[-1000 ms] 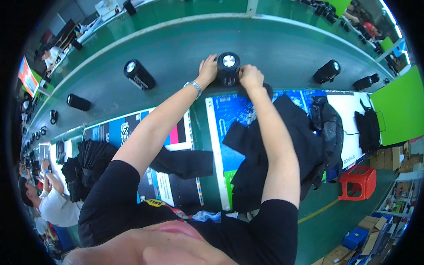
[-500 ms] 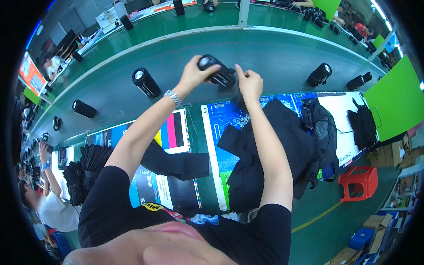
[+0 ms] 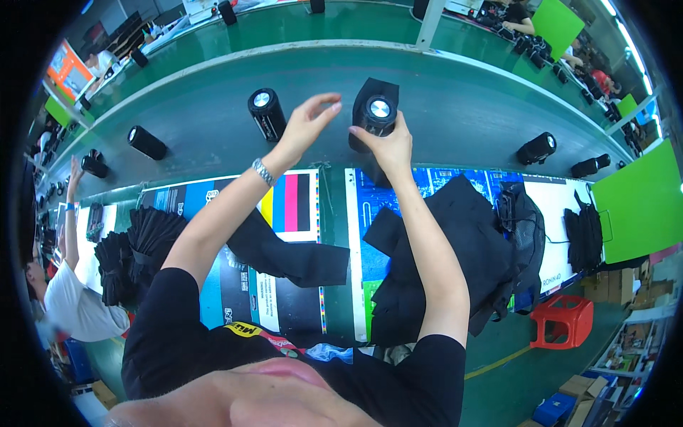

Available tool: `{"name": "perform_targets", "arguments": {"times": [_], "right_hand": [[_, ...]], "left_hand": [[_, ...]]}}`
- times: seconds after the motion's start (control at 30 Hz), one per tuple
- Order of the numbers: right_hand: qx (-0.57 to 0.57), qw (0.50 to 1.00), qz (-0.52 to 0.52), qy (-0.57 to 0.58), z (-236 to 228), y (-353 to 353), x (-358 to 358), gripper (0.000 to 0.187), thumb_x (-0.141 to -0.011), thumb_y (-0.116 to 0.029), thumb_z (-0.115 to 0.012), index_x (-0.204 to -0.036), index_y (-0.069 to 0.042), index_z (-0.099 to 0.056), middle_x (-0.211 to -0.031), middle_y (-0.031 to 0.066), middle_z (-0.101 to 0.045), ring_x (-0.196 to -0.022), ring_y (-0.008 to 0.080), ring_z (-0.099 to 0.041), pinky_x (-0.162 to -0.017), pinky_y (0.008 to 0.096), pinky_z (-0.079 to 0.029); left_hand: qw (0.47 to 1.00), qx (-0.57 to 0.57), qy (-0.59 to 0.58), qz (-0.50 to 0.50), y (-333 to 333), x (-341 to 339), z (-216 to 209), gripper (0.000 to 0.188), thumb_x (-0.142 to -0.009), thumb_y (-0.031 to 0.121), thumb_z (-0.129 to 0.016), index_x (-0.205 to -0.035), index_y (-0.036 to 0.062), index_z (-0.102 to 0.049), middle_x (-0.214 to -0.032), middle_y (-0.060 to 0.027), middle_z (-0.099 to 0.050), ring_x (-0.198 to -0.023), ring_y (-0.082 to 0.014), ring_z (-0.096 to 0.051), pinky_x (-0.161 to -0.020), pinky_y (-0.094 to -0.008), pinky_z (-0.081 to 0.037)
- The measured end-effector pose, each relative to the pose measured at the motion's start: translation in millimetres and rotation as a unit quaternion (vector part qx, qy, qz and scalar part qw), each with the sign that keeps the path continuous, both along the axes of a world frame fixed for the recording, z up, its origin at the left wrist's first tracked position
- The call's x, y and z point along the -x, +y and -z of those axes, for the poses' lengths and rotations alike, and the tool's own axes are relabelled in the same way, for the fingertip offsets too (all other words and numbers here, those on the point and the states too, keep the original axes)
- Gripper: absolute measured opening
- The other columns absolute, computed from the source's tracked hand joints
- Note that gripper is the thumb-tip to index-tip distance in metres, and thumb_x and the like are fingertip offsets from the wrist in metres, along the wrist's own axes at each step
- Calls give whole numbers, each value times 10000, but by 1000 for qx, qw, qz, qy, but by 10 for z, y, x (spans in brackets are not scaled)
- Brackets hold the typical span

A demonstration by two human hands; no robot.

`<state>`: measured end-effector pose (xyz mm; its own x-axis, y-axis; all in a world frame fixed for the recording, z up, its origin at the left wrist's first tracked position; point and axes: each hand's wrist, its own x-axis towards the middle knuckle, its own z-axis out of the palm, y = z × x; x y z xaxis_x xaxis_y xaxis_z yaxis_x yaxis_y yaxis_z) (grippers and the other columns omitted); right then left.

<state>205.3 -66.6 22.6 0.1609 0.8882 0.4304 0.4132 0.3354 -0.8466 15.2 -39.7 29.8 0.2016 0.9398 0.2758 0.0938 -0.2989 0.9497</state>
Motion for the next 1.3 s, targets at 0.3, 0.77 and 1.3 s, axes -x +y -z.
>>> {"name": "perform_targets", "arguments": {"times": [0.3, 0.77, 1.3], "right_hand": [[53, 987, 17, -154, -7, -9, 4, 736, -630, -500, -819, -1109, -8, -554, -960, 182, -678, -899, 351, -667, -773, 414, -516], [92, 994, 27, -55, -47, 4, -265, 717, -617, -570, -791, -1023, 4, -646, -912, 187, -690, -887, 323, -678, -782, 388, -520], [147, 988, -44, -6, -46, 147, -578, 587, -698, -462, -782, -1015, 19, -673, -872, 110, -688, -796, 149, -655, -731, 273, -504]], "left_hand": [[962, -148, 215, 77, 627, -329, -375, 293, -880, 267, -636, -1054, 37, -686, -938, -99, -678, -810, -179, -603, -741, -296, -503], [836, -413, 339, 125, 734, -579, -550, 171, -845, 169, -637, -848, -1, -620, -795, -125, -611, -733, -275, -576, -666, -362, -467], [904, -287, 309, 72, 718, -759, -516, 348, -842, 351, -673, -982, 34, -695, -894, -133, -683, -825, -260, -656, -743, -338, -518]]}}
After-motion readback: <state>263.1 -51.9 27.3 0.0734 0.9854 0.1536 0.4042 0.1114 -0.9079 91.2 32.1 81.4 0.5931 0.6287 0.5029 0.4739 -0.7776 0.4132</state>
